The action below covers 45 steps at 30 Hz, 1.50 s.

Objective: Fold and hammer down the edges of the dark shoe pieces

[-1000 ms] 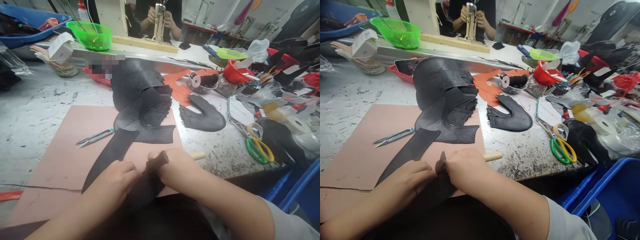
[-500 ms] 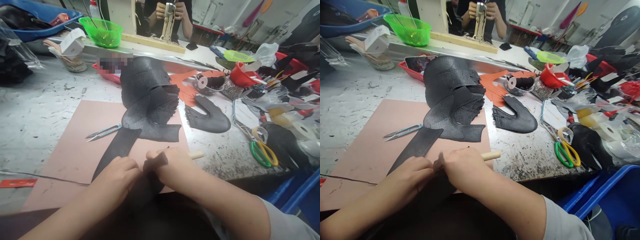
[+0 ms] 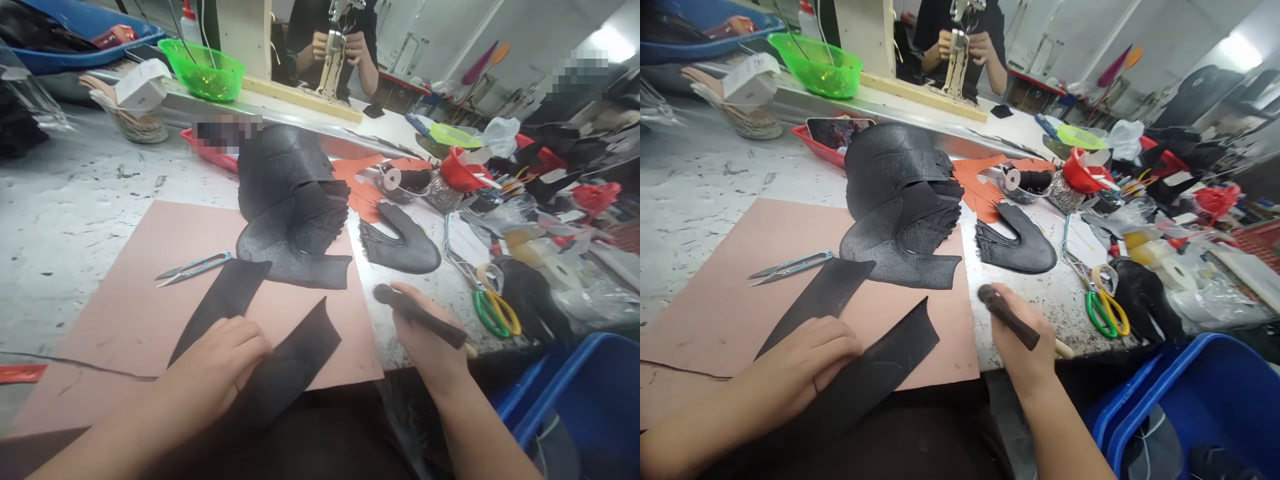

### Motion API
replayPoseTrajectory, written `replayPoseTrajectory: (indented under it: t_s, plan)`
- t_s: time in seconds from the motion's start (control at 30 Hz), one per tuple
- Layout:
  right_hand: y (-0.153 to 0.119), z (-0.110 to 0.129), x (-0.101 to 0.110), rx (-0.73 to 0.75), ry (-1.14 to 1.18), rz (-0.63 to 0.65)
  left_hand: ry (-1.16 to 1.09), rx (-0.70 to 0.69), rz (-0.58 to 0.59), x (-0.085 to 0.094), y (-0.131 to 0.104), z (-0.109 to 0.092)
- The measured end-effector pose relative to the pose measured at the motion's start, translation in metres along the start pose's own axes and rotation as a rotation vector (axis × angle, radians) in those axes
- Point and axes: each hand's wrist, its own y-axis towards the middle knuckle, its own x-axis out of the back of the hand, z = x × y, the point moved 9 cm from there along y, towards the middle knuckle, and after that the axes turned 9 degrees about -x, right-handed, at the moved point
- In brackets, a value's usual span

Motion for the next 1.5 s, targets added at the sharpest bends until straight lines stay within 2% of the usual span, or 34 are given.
replayPoseTrajectory:
  t_s: [0.1, 0.17, 0.23, 0.27, 0.3, 0.37, 0.43, 0.5, 0.57, 0.67, 0.73, 0.8, 0.83, 0.9, 0.97, 1.0, 1.07, 1.17, 1.23, 1.27, 1.3, 1.37, 1.43, 1.5]
  plan:
    - [-0.005, -0.047, -0.013, -0.010, -0.210, -0.039, 0.001, -0.031, -0.078, 0.001, -0.001, 0.001]
    - [-0.011, -0.050, -0.017, 0.015, -0.237, -0.116, 0.027, -0.034, -0.110, 0.001, -0.002, 0.003]
    - [-0.021, -0.021, -0.012, 0.139, -0.132, -0.238, 0.046, -0.039, -0.111, 0.001, -0.003, 0.003]
    - [-0.027, 0.003, -0.010, 0.262, -0.058, -0.265, 0.053, -0.043, -0.113, 0.001, -0.003, 0.002]
    - [-0.036, 0.033, -0.012, 0.430, 0.014, -0.231, 0.057, -0.059, -0.114, 0.002, -0.003, 0.001]
    - [-0.059, 0.088, -0.027, 0.784, 0.086, -0.011, 0.072, -0.096, -0.123, 0.005, -0.003, -0.002]
    - [-0.074, 0.116, -0.038, 0.961, 0.103, 0.174, 0.094, -0.126, -0.122, 0.008, -0.003, -0.003]
    - [-0.075, 0.116, -0.045, 0.949, 0.082, 0.277, 0.118, -0.163, -0.095, 0.010, -0.002, -0.005]
    - [-0.067, 0.099, -0.046, 0.850, 0.053, 0.312, 0.137, -0.197, -0.065, 0.010, -0.001, -0.007]
    - [-0.054, 0.070, -0.029, 0.702, 0.064, 0.279, 0.148, -0.206, -0.050, 0.011, 0.000, -0.008]
    - [-0.043, 0.062, -0.012, 0.589, 0.133, 0.222, 0.138, -0.172, -0.063, 0.011, 0.000, -0.006]
    - [-0.034, 0.067, 0.001, 0.520, 0.222, 0.153, 0.114, -0.126, -0.098, 0.011, -0.001, -0.003]
    - [-0.033, 0.077, 0.003, 0.548, 0.256, 0.129, 0.102, -0.110, -0.118, 0.011, -0.002, -0.003]
    - [-0.042, 0.104, -0.005, 0.713, 0.277, 0.130, 0.090, -0.104, -0.149, 0.012, -0.003, -0.004]
    - [-0.056, 0.123, -0.023, 0.858, 0.239, 0.210, 0.100, -0.104, -0.181, 0.013, -0.005, -0.004]
    - [-0.060, 0.123, -0.033, 0.865, 0.203, 0.269, 0.106, -0.104, -0.197, 0.013, -0.005, -0.004]
    - [-0.064, 0.105, -0.040, 0.761, 0.136, 0.394, 0.113, -0.106, -0.227, 0.015, -0.006, -0.003]
    - [-0.070, 0.062, -0.024, 0.598, 0.130, 0.635, 0.098, -0.111, -0.256, 0.016, -0.005, -0.002]
    - [-0.070, 0.044, -0.009, 0.511, 0.191, 0.777, 0.078, -0.115, -0.265, 0.017, -0.004, -0.001]
    - [-0.063, 0.038, -0.004, 0.455, 0.216, 0.766, 0.067, -0.120, -0.269, 0.017, -0.002, -0.002]
    - [-0.054, 0.036, -0.002, 0.401, 0.226, 0.700, 0.059, -0.125, -0.276, 0.018, -0.001, -0.003]
    - [-0.037, 0.037, -0.004, 0.351, 0.201, 0.440, 0.051, -0.135, -0.293, 0.020, 0.000, -0.005]
    - [-0.044, 0.050, -0.019, 0.459, 0.136, 0.253, 0.072, -0.119, -0.312, 0.022, -0.001, -0.005]
    - [-0.070, 0.061, -0.033, 0.676, 0.179, 0.185, 0.107, -0.085, -0.309, 0.021, -0.005, -0.002]
